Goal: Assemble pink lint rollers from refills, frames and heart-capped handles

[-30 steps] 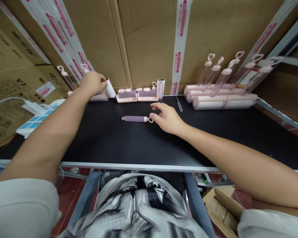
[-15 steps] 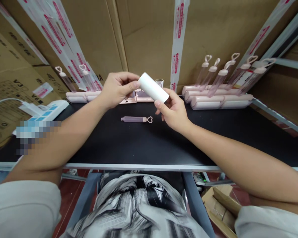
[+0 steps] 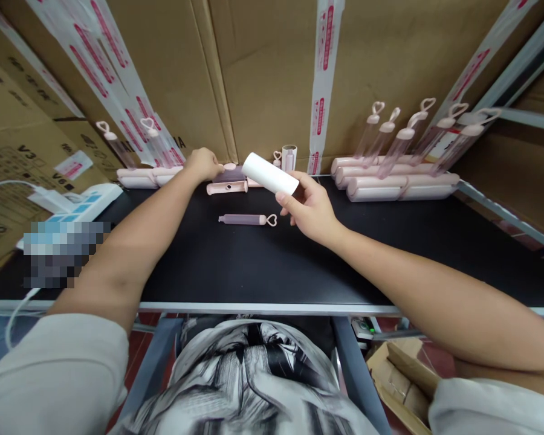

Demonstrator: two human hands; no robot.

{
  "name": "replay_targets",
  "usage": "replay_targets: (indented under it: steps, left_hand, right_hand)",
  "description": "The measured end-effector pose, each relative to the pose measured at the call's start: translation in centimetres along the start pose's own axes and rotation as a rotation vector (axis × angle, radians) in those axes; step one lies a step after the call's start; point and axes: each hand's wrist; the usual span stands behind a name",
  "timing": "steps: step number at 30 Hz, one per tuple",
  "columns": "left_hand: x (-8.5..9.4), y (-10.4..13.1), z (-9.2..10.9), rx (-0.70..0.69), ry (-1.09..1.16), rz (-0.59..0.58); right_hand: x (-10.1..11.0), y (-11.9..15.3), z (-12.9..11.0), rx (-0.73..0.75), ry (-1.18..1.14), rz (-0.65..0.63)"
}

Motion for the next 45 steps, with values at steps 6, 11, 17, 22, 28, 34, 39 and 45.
replay_targets:
  steps: [6, 11, 17, 22, 28, 34, 39, 45]
  left_hand:
    - [0.9, 0.3, -0.5, -0.038, 0.041, 0.056]
    - [2.1, 4.1, 0.2, -0.164, 0.514, 0.101]
    - [2.8, 9.2, 1.8, -0.335, 1.11, -0.201]
    - [2.0, 9.6, 2.2, -0.371, 1.224, -0.24]
    - [1.5, 10.0, 2.7, -0.365, 1.247, -0.207]
    - [1.8, 10.2, 2.8, -0.375, 1.298, -0.233]
    - [0.9, 10.4, 2.7, -0.328, 1.329, -0.256]
    - [0.7, 10.4, 2.8, -0.48, 1.209, -0.309]
  right_hand:
    - [0.1, -0.1, 0.2, -0.005, 0.003, 0.009]
    - [0.0, -0.1, 0.3, -0.017, 0.019, 0.005]
    - [-0.1, -0.1, 0.3, -0.013, 0.006, 0.005]
    - [-0.2, 0.0, 0.1, -0.013, 0.012, 0.012]
    - [-0.1, 0.0, 0.0, -0.017, 0.019, 0.007]
    - [0.0, 0.1, 0.1, 0.001, 0.029, 0.009]
    - [0.0, 0.2, 0.3, -0.029, 0.014, 0.008]
    - [-0.3, 0.2, 0.1, -0.124, 0.07, -0.022]
Point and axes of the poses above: each hand's wrist, its own y-axis away from the middle knuckle, its own x-axis out of the back of the hand, z = x × y, and after that the axes turned 4 degrees about z, right-handed
